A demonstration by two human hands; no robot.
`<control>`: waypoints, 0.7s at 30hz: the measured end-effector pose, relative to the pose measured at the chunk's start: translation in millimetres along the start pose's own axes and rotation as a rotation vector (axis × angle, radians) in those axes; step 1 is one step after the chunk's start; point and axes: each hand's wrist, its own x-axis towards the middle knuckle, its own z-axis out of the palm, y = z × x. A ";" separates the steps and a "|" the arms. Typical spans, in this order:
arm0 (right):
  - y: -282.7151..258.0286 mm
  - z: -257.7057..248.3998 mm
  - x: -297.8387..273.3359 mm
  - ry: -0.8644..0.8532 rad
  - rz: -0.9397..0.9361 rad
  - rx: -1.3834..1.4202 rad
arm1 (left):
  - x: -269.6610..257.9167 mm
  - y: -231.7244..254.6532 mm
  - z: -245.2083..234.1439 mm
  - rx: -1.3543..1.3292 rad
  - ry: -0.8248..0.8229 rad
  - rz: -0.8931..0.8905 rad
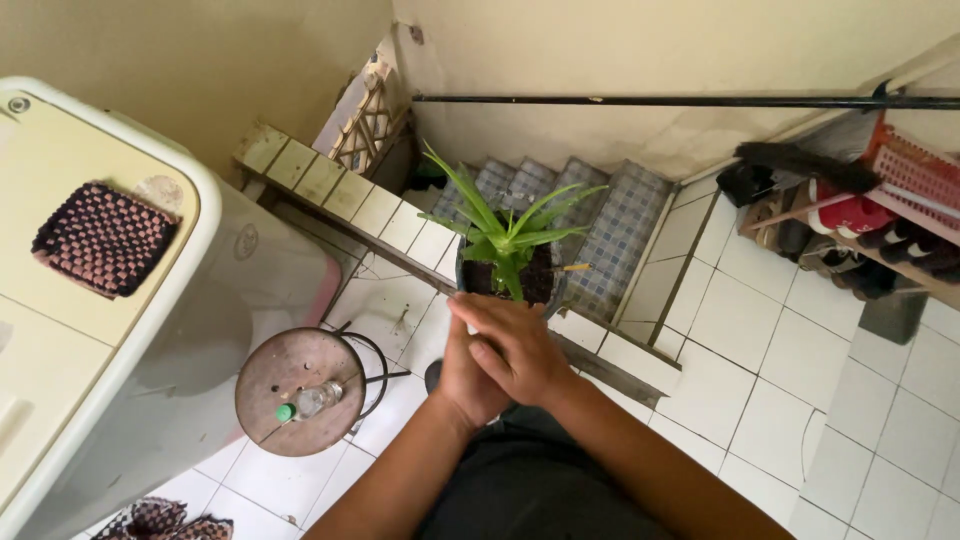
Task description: The recorder is watering an aloe vera plant using a plastic water bottle.
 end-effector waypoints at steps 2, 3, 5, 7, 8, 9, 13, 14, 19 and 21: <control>22.6 4.5 -12.0 -0.034 0.014 -0.092 | -18.4 11.5 -2.3 0.004 -0.069 0.023; 34.5 10.0 -14.5 -0.065 0.029 -0.179 | -29.7 20.0 -4.8 0.011 -0.131 0.044; 46.3 12.2 -24.5 -0.061 0.185 -0.194 | -46.8 32.6 -11.1 0.028 -0.020 0.142; 66.1 25.7 -41.3 -0.087 0.325 -0.184 | -67.3 43.6 -43.1 0.034 0.118 0.268; 82.1 36.0 -50.4 -0.074 0.391 -0.268 | -76.6 50.2 -70.1 0.142 0.140 0.277; 101.8 39.9 -56.7 -0.060 0.452 -0.359 | -81.2 55.2 -93.7 0.247 0.162 0.282; 92.3 66.4 -37.3 -0.234 0.378 -0.333 | -114.5 58.9 -164.9 0.817 0.653 0.297; 86.8 72.9 -27.6 -0.366 0.448 -0.277 | -116.1 57.3 -191.6 0.959 0.759 0.351; 77.1 107.5 1.0 -0.797 0.631 -0.152 | -129.1 66.7 -267.1 1.189 1.298 0.536; 58.8 110.6 16.4 -0.873 0.568 -0.203 | -135.7 83.9 -257.8 1.182 1.632 0.680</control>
